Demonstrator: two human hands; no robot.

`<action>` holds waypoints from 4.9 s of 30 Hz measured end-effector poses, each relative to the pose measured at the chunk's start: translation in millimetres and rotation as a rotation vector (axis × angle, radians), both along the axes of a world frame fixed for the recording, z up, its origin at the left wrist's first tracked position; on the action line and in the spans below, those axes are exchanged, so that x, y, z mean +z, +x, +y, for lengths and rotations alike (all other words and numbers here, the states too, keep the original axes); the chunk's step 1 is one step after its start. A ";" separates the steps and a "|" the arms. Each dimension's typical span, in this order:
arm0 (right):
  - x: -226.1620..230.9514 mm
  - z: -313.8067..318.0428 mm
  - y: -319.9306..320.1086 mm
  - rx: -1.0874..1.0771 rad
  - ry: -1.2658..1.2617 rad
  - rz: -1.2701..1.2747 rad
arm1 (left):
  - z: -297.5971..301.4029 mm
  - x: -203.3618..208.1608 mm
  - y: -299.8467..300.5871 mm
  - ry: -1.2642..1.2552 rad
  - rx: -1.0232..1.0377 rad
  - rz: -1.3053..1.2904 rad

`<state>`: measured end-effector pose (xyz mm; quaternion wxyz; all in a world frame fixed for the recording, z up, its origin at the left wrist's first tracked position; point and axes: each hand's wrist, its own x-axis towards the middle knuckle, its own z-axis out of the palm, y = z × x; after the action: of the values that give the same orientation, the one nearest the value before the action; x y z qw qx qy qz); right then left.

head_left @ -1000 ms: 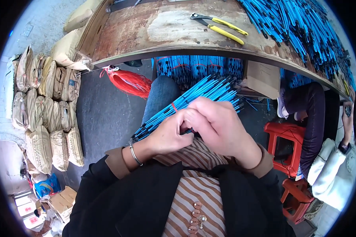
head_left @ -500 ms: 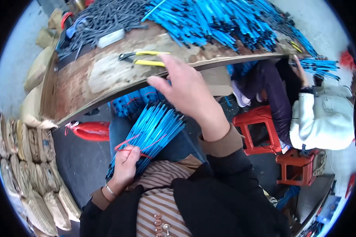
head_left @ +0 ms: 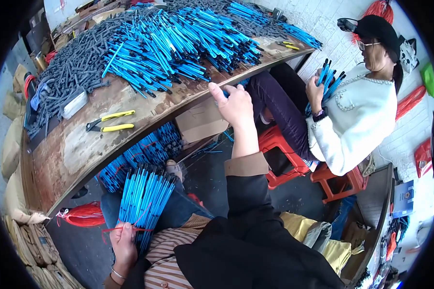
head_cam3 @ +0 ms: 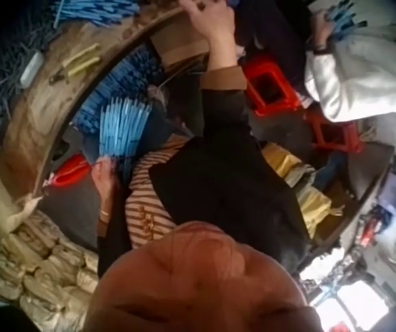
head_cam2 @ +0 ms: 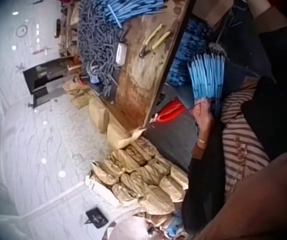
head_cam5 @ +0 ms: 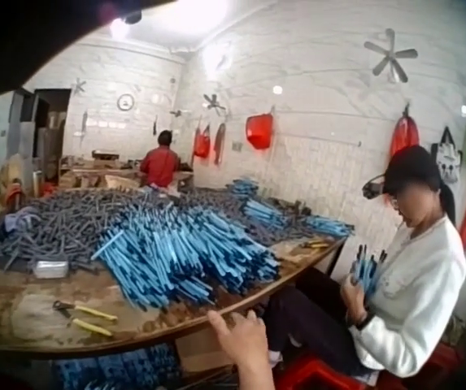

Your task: The person inserts individual blue wires into a circular electrical connector, then bundles the wires together using pliers and rubber bands.

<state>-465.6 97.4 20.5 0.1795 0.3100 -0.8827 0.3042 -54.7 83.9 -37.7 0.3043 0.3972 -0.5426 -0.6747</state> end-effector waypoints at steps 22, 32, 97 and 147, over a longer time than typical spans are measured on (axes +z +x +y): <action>-20.2 4.9 199.6 1.550 -0.228 -0.604 | -15.9 20.5 0.5 -0.119 -0.263 -0.164; 8.3 4.8 106.4 0.626 0.214 -0.169 | -17.2 -2.4 12.7 -0.020 -0.180 -0.124; -78.8 7.3 239.6 1.470 -0.084 -0.680 | -67.7 46.0 -2.6 -1.878 -0.851 -0.250; -72.6 49.2 227.1 1.203 0.168 -1.518 | -105.7 3.7 38.2 -0.438 -0.723 -0.072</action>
<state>-238.5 146.6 -52.1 -0.6456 0.4426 -0.4766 0.4002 -16.6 -21.8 -34.0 0.1061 0.1307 -0.7879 -0.5923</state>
